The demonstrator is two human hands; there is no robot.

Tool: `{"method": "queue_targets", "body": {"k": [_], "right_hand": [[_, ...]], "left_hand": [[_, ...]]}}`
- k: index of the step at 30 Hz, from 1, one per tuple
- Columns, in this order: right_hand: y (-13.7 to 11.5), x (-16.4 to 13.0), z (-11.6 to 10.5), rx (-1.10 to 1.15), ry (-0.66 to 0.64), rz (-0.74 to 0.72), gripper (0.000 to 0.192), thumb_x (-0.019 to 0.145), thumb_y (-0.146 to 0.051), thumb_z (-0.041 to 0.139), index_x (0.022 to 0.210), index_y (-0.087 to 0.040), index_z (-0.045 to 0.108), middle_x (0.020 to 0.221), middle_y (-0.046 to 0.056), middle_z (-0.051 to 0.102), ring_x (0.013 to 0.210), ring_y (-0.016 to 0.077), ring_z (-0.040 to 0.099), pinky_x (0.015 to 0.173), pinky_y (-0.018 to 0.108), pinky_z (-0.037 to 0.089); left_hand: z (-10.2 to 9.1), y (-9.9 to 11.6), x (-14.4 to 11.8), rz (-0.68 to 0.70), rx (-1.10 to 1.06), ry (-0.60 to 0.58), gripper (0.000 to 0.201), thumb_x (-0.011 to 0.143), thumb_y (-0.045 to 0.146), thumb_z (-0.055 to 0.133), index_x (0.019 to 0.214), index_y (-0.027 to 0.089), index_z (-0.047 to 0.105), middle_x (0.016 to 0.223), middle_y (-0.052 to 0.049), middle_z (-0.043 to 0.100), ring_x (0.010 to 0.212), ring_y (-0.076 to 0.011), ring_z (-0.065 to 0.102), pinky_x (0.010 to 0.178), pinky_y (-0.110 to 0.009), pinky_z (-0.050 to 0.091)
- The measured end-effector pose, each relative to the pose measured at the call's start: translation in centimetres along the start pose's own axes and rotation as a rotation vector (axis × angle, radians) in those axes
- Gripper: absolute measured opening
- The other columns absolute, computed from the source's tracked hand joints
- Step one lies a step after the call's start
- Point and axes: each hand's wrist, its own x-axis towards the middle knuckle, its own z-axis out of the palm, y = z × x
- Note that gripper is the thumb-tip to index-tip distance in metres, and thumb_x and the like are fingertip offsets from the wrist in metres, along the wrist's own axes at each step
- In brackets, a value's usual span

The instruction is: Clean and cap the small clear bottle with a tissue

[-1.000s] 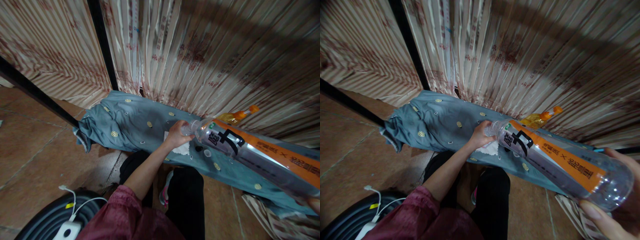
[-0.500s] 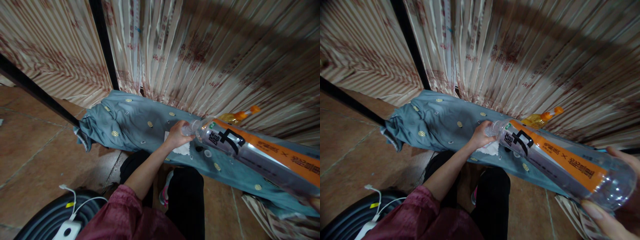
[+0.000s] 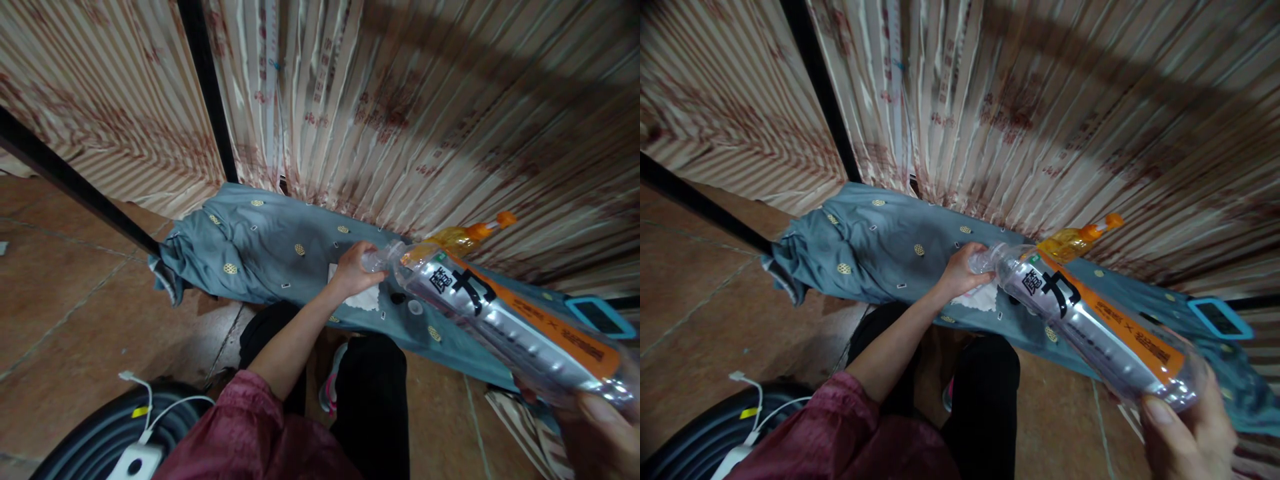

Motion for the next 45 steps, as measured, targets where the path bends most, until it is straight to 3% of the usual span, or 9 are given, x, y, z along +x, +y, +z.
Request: {"method": "queue_targets", "body": {"k": [5, 11, 14, 21, 24, 32, 38, 42, 45], "right_hand": [[2.6, 0.9, 1.4, 0.071, -0.035, 0.131, 0.061, 0.044, -0.046, 0.085, 0.100, -0.024, 0.072, 0.094, 0.013, 0.064, 0.063, 0.0238, 0.057, 0.040, 0.034, 0.041], [5.3, -0.6, 3.8, 0.240, 0.019, 0.303, 0.069, 0.046, -0.060, 0.082, 0.105, -0.026, 0.073, 0.105, 0.010, 0.067, 0.074, 0.0226, 0.063, 0.043, 0.029, 0.048], [7.0, -1.7, 4.4, 0.309, 0.056, 0.384, 0.073, 0.042, -0.062, 0.087, 0.105, -0.030, 0.071, 0.100, 0.004, 0.069, 0.074, 0.0225, 0.066, 0.048, 0.030, 0.053], [10.3, -3.9, 4.5, 0.488, -0.014, 0.588, 0.084, 0.041, -0.068, 0.084, 0.114, -0.028, 0.067, 0.086, 0.003, 0.069, 0.049, 0.0122, 0.049, 0.037, 0.024, 0.040], [11.2, -4.6, 4.4, 0.527, -0.062, 0.665, 0.088, 0.041, -0.067, 0.085, 0.117, -0.026, 0.068, 0.093, 0.009, 0.073, 0.050, 0.0119, 0.050, 0.037, 0.024, 0.040], [12.6, -6.7, 5.9, 0.715, -0.259, 0.754, 0.087, 0.052, -0.068, 0.087, 0.120, -0.019, 0.067, 0.101, 0.016, 0.074, 0.050, 0.0059, 0.043, 0.038, 0.018, 0.038], [14.2, -8.1, 8.3, 0.909, -0.445, 0.789, 0.076, 0.083, -0.075, 0.068, 0.128, -0.015, 0.060, 0.108, 0.010, 0.068, 0.055, 0.0037, 0.046, 0.042, 0.016, 0.037], [14.5, -9.0, 10.2, 1.003, -0.561, 0.856, 0.062, 0.096, -0.070, 0.057, 0.124, -0.015, 0.060, 0.105, 0.007, 0.065, 0.059, 0.0049, 0.049, 0.046, 0.017, 0.041], [14.6, -9.9, 11.8, 1.012, -0.626, 0.902, 0.057, 0.099, -0.066, 0.057, 0.125, -0.015, 0.060, 0.105, 0.007, 0.065, 0.062, 0.0062, 0.052, 0.049, 0.019, 0.044]], "left_hand": [[0.0, -0.2, -0.1, 0.028, -0.017, 0.004, 0.049, 0.066, 0.021, 0.089, 0.107, 0.020, 0.063, 0.121, -0.007, 0.072, 0.116, -0.0259, 0.069, 0.105, -0.040, 0.051], [-0.1, -0.6, -0.3, 0.066, 0.005, -0.027, 0.057, 0.066, 0.023, 0.089, 0.116, 0.019, 0.061, 0.127, -0.010, 0.070, 0.122, -0.0287, 0.067, 0.109, -0.043, 0.051], [0.1, -0.9, -0.3, 0.095, 0.021, -0.023, 0.063, 0.065, 0.020, 0.089, 0.121, 0.019, 0.060, 0.131, -0.012, 0.069, 0.125, -0.0301, 0.065, 0.111, -0.045, 0.050], [0.5, -1.1, -0.4, 0.101, 0.035, -0.007, 0.075, 0.061, 0.014, 0.087, 0.129, 0.022, 0.058, 0.137, -0.011, 0.065, 0.130, -0.0310, 0.062, 0.115, -0.048, 0.048], [0.7, -1.3, -0.4, 0.117, 0.037, 0.003, 0.080, 0.061, 0.014, 0.089, 0.133, 0.023, 0.056, 0.142, -0.012, 0.062, 0.134, -0.0312, 0.059, 0.118, -0.048, 0.047], [1.1, -2.4, -0.7, 0.125, 0.043, 0.034, 0.092, 0.060, 0.020, 0.092, 0.141, 0.020, 0.049, 0.148, -0.018, 0.057, 0.138, -0.0346, 0.056, 0.120, -0.055, 0.044], [-1.7, -2.7, -2.2, 0.109, 0.004, 0.131, 0.086, 0.071, 0.035, 0.086, 0.146, 0.021, 0.046, 0.158, -0.018, 0.049, 0.149, -0.0338, 0.046, 0.125, -0.054, 0.037], [-4.1, -2.7, -5.1, 0.073, -0.251, 0.269, 0.071, 0.087, 0.058, 0.068, 0.146, 0.023, 0.049, 0.158, -0.015, 0.050, 0.151, -0.0322, 0.044, 0.125, -0.050, 0.037], [-4.7, -2.6, -8.3, 0.078, -0.455, 0.280, 0.074, 0.087, 0.070, 0.062, 0.143, 0.023, 0.052, 0.152, -0.015, 0.057, 0.147, -0.0347, 0.050, 0.122, -0.051, 0.041]]}}
